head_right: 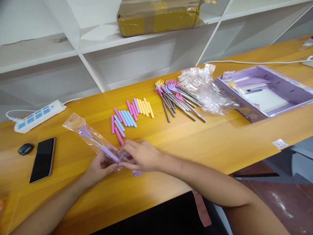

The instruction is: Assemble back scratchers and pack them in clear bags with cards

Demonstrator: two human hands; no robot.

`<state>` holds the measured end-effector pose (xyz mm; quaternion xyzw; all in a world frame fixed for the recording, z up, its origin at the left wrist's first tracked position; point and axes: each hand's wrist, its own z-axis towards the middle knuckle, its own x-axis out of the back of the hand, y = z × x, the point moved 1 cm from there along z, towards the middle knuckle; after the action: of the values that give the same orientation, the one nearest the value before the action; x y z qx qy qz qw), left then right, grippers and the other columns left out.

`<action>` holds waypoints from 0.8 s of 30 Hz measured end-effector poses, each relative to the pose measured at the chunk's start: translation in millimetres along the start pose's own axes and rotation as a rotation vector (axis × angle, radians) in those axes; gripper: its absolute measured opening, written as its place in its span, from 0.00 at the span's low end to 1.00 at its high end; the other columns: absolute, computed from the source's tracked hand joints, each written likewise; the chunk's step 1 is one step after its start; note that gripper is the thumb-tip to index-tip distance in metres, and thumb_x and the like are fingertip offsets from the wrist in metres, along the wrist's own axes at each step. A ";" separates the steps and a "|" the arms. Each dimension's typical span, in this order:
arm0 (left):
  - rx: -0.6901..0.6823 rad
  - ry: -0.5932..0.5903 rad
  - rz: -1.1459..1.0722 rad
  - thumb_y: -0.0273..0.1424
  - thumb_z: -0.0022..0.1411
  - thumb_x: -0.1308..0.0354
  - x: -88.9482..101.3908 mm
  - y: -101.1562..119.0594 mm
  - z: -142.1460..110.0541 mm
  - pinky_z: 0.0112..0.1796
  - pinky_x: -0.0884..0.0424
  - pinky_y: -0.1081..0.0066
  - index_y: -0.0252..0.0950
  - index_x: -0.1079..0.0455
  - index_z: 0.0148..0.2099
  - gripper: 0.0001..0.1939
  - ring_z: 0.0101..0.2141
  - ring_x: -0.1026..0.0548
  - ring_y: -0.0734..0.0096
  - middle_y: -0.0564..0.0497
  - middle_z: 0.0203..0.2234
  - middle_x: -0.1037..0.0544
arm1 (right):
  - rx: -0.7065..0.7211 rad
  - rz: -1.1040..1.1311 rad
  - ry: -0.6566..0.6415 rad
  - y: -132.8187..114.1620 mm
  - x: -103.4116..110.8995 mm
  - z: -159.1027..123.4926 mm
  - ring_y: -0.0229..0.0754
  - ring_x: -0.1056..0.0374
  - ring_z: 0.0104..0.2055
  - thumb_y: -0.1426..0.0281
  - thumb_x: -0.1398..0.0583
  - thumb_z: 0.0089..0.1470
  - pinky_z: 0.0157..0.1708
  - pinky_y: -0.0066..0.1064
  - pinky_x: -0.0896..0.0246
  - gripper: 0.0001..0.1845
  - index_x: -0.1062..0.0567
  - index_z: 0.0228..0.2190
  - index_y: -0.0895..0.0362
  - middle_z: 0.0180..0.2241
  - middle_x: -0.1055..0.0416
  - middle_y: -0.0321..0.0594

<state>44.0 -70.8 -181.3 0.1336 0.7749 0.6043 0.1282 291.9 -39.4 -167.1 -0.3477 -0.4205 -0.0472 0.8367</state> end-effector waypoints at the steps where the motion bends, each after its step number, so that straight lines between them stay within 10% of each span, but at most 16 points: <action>1: 0.003 -0.008 0.012 0.32 0.58 0.23 -0.9 0.4 -0.4 0.45 0.20 0.63 0.38 0.21 0.54 0.22 0.46 0.17 0.55 0.43 0.46 0.15 | -0.004 0.026 -0.014 -0.9 0.4 0.1 0.36 0.30 0.35 0.51 0.40 0.70 0.30 0.27 0.41 0.21 0.29 0.46 0.58 0.42 0.25 0.41; 24: -0.049 -0.136 0.073 0.33 0.66 0.30 -7.1 9.9 -0.4 0.42 0.20 0.66 0.38 0.18 0.47 0.08 0.41 0.20 0.60 0.44 0.43 0.18 | 0.003 0.349 -0.160 1.2 4.1 4.9 0.34 0.35 0.31 0.57 0.35 0.69 0.33 0.26 0.41 0.19 0.25 0.32 0.59 0.30 0.27 0.35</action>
<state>51.0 -71.3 -171.3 0.1995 0.7441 0.6168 0.1615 291.7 -34.6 -162.8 -0.4168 -0.4191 0.1272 0.7966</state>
